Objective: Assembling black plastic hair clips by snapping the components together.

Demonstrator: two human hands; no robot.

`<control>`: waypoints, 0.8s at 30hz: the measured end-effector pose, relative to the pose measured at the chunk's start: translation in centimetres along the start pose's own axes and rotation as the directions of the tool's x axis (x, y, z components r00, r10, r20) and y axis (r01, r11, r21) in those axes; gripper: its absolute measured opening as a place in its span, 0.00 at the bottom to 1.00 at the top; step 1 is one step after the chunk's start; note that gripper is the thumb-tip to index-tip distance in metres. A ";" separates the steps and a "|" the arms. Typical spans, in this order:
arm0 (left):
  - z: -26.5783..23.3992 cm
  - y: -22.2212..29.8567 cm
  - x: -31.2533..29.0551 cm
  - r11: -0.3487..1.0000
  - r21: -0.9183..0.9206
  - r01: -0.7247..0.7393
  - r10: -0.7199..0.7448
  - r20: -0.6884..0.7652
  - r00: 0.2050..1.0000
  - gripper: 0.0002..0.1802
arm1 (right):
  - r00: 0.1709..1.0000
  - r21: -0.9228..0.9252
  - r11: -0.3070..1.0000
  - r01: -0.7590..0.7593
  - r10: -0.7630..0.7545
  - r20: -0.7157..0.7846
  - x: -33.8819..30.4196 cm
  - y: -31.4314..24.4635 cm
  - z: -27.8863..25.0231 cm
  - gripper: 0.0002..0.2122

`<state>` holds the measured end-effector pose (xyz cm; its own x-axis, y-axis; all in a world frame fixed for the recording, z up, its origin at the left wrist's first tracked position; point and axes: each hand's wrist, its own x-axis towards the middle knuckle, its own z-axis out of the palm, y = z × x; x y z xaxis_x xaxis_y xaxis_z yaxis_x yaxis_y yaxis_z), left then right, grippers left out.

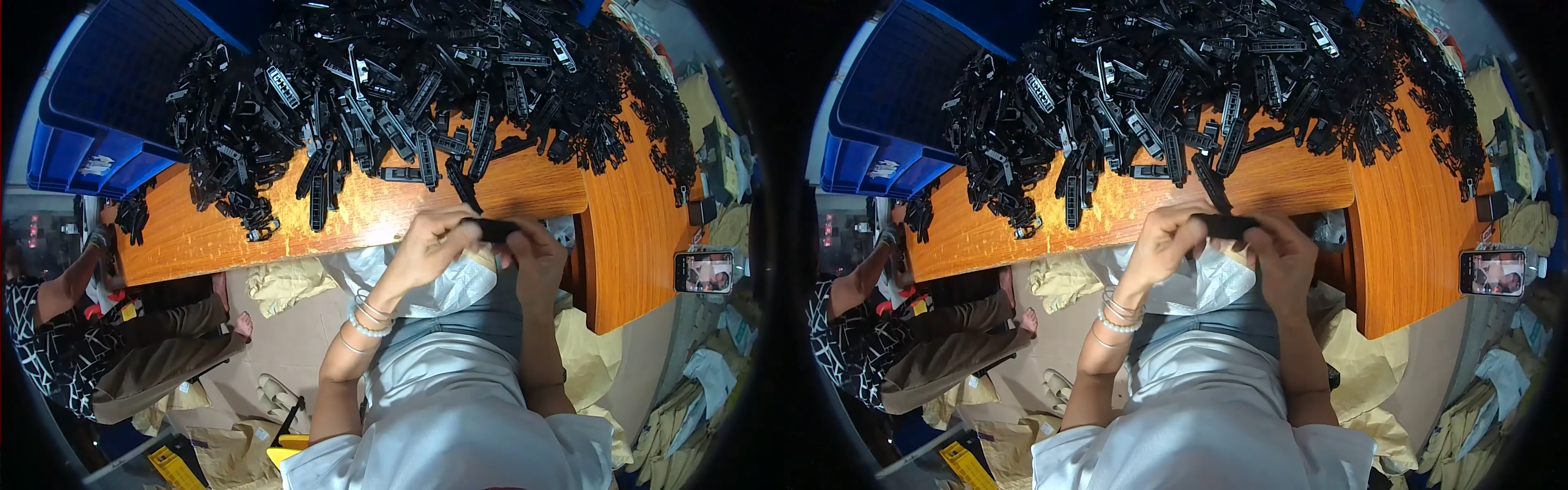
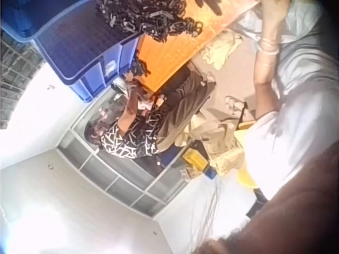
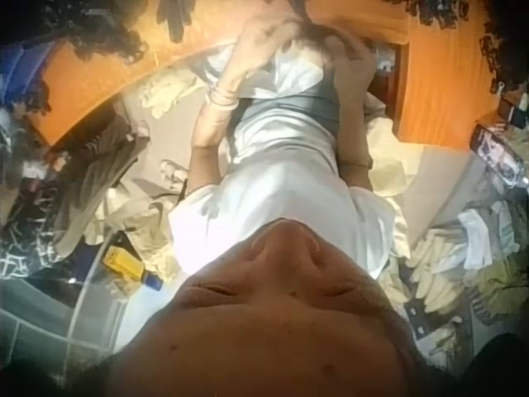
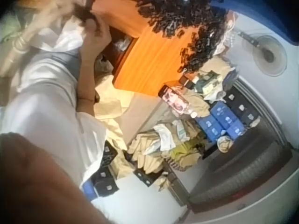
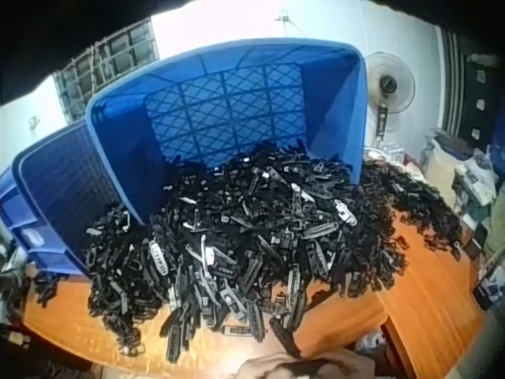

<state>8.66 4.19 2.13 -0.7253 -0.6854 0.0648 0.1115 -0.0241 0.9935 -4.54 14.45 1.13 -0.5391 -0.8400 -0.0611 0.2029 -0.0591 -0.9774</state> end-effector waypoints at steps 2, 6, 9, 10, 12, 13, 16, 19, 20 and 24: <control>-0.5 -0.5 1.1 0.874 0.430 -0.224 0.278 -0.066 0.958 0.08 | 0.998 0.023 1.000 -0.020 0.021 -0.051 0.6 0.3 -1.2 0.09; -1.6 -1.7 2.3 0.263 0.892 -0.368 0.301 0.287 0.910 0.22 | 0.991 0.027 0.999 0.020 -0.016 -0.136 0.9 0.3 -2.9 0.10; -1.6 -0.8 2.9 0.168 0.884 -0.436 0.332 0.365 0.869 0.20 | 0.995 0.069 0.997 0.030 -0.023 -0.099 0.9 0.8 -3.2 0.09; -1.7 -0.9 2.9 0.166 0.885 -0.435 0.333 0.365 0.870 0.20 | 0.997 0.089 0.996 0.024 -0.018 -0.073 1.0 0.9 -3.2 0.09; -1.9 -1.2 2.8 0.354 0.803 -0.480 0.547 0.239 0.802 0.20 | 0.998 0.040 0.997 0.065 -0.064 -0.024 1.2 0.7 -2.8 0.08; -1.5 -1.0 2.5 0.357 0.800 -0.482 0.546 0.241 0.803 0.20 | 0.994 -0.012 0.994 0.107 -0.107 0.017 1.2 0.6 -2.8 0.08; -0.9 0.2 1.4 0.914 0.390 -0.109 0.122 -0.007 0.993 0.16 | 0.945 -0.264 0.918 0.297 -0.243 0.219 1.5 0.0 -2.3 0.09; -1.3 1.1 0.3 0.961 0.195 0.197 -0.216 0.083 0.973 0.17 | 0.885 -0.442 0.773 0.456 -0.341 0.317 1.6 -1.0 -1.1 0.11; -1.8 0.7 0.1 0.954 0.262 0.144 -0.182 0.127 0.975 0.20 | 0.883 -0.437 0.774 0.458 -0.340 0.322 1.6 -1.0 -0.7 0.11; -1.5 1.7 -1.4 0.922 0.384 0.049 -0.109 0.135 0.985 0.23 | 0.898 -0.404 0.810 0.425 -0.323 0.298 0.7 -0.9 0.2 0.11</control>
<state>10.91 4.01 3.61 -0.8183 -0.5739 -0.0320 -0.1942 0.2237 0.9551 -4.97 13.84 2.04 -0.3064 -0.8962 0.3209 -0.3953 -0.1869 -0.8993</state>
